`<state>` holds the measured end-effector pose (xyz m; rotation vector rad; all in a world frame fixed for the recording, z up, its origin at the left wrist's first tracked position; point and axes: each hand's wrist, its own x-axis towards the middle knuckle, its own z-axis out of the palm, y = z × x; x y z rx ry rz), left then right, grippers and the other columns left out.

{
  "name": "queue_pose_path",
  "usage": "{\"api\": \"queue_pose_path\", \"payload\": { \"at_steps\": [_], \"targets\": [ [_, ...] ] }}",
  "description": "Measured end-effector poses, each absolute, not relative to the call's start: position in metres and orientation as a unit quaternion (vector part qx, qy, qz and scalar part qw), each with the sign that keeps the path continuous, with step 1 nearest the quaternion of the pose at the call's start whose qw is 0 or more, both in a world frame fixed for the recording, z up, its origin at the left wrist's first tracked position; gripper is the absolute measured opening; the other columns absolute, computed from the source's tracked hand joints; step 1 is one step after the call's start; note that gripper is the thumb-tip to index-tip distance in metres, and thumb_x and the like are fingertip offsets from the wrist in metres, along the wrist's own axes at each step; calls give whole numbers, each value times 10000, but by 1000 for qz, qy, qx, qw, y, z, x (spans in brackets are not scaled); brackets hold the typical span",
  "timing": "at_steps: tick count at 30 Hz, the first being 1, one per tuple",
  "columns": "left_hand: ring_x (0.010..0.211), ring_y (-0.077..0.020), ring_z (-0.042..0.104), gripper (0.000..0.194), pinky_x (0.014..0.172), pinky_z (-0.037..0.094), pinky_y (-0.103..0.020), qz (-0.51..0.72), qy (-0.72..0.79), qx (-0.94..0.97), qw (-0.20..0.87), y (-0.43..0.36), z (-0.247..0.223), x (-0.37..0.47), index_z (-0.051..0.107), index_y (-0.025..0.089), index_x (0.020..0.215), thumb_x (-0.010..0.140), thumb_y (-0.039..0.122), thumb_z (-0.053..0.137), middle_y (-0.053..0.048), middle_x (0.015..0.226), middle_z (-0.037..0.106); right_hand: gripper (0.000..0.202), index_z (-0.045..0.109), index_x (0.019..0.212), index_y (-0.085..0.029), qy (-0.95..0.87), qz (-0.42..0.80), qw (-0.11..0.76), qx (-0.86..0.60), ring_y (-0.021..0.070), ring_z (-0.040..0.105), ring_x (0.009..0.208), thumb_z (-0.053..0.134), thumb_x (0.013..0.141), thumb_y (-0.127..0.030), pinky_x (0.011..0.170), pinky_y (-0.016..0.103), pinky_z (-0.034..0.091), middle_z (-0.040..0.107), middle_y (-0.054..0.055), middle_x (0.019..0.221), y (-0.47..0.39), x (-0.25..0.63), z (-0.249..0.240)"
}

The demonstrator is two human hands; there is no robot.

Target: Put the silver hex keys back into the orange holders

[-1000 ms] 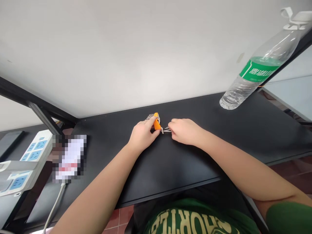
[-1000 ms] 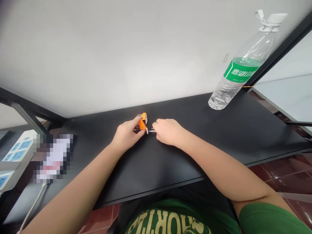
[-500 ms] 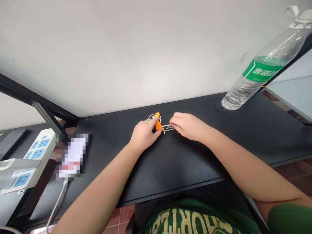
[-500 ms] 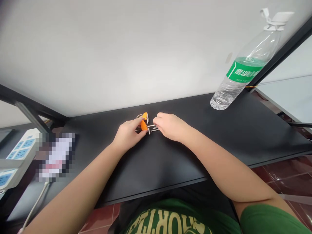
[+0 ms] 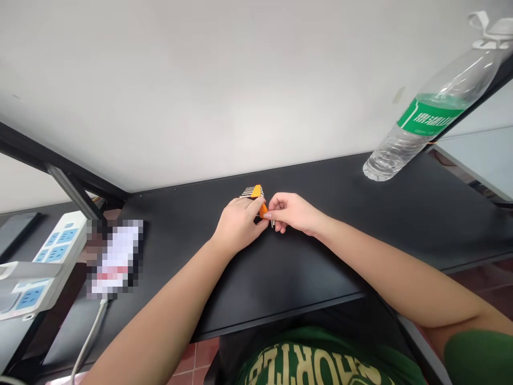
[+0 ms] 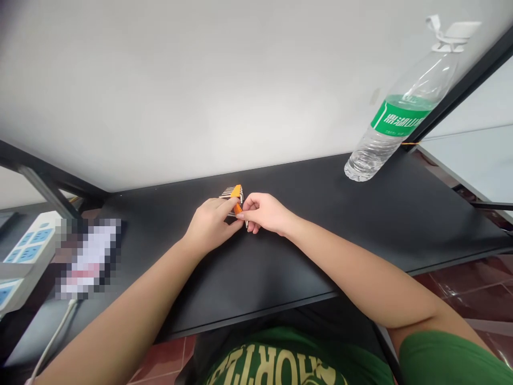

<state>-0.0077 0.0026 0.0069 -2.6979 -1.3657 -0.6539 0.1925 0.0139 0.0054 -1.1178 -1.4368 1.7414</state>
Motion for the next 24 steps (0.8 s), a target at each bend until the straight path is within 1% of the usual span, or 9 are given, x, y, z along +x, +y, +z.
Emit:
{"api": "queue_pose_path", "payload": {
  "at_steps": [2, 4, 8, 12, 16, 18, 19, 22, 24],
  "targets": [
    [837, -232, 710, 97, 860, 529, -381, -212, -446, -869, 23, 3, 5, -8, 650, 220, 978, 895, 251, 611, -52, 889, 750, 313, 608, 837, -184, -562, 643, 297, -427, 119, 633, 508, 843, 837, -391, 469, 208, 540, 667, -8, 587, 14, 194, 7],
    [824, -237, 706, 175, 854, 536, -386, -218, -459, -861, 26, 5, 2, -10, 661, 213, 1041, 878, 268, 630, -57, 903, 755, 296, 615, 841, -184, -566, 637, 293, -433, 127, 640, 497, 813, 866, -402, 461, 223, 553, 678, 1, 601, 15, 196, 11],
    [765, -248, 689, 328, 780, 540, -377, -219, -494, -841, 40, 7, -2, -12, 670, 206, 1139, 820, 282, 672, -35, 798, 727, 252, 614, 822, -178, -533, 653, 306, -442, 136, 664, 505, 798, 882, -340, 459, 241, 576, 692, 10, 657, 15, 199, 18],
    [753, -240, 690, 297, 809, 545, -380, -226, -480, -847, 36, 6, -1, -11, 674, 203, 1120, 838, 296, 660, -36, 788, 720, 247, 602, 811, -176, -523, 668, 307, -431, 139, 672, 522, 803, 868, -306, 476, 246, 578, 692, 16, 682, 14, 194, 12],
    [805, -255, 706, 330, 815, 549, -387, -217, -478, -851, 21, 5, 0, -10, 667, 206, 1148, 854, 355, 677, -53, 849, 744, 201, 598, 830, -186, -560, 648, 274, -437, 125, 624, 513, 698, 935, -325, 486, 257, 540, 683, 12, 710, 14, 195, 11],
    [827, -267, 709, 371, 812, 549, -395, -209, -492, -845, 18, 6, 0, -11, 665, 198, 1182, 839, 338, 681, -61, 882, 752, 194, 611, 847, -195, -628, 586, 235, -455, 120, 594, 523, 620, 977, -339, 502, 259, 499, 673, 7, 731, 16, 202, 16],
    [842, -271, 710, 391, 814, 548, -396, -204, -497, -843, 14, 6, -1, -11, 662, 193, 1201, 830, 316, 678, -64, 911, 757, 184, 622, 857, -200, -676, 528, 213, -469, 124, 596, 555, 592, 988, -326, 525, 260, 480, 672, 8, 753, 17, 206, 19],
    [874, -260, 713, 416, 811, 543, -380, -193, -505, -841, -12, 8, -1, -13, 650, 193, 1236, 827, 267, 651, -63, 978, 761, 103, 660, 862, -200, -814, 288, 142, -484, 158, 632, 775, 604, 948, -209, 654, 273, 445, 680, 39, 925, 20, 218, 24],
    [876, -245, 711, 413, 794, 536, -360, -189, -508, -840, -27, 9, 0, -13, 644, 202, 1245, 835, 258, 637, -56, 997, 760, 105, 673, 885, -194, -850, 193, 79, -483, 168, 625, 830, 588, 944, -182, 667, 278, 414, 665, 59, 1008, 20, 222, 26]
  ]
}}
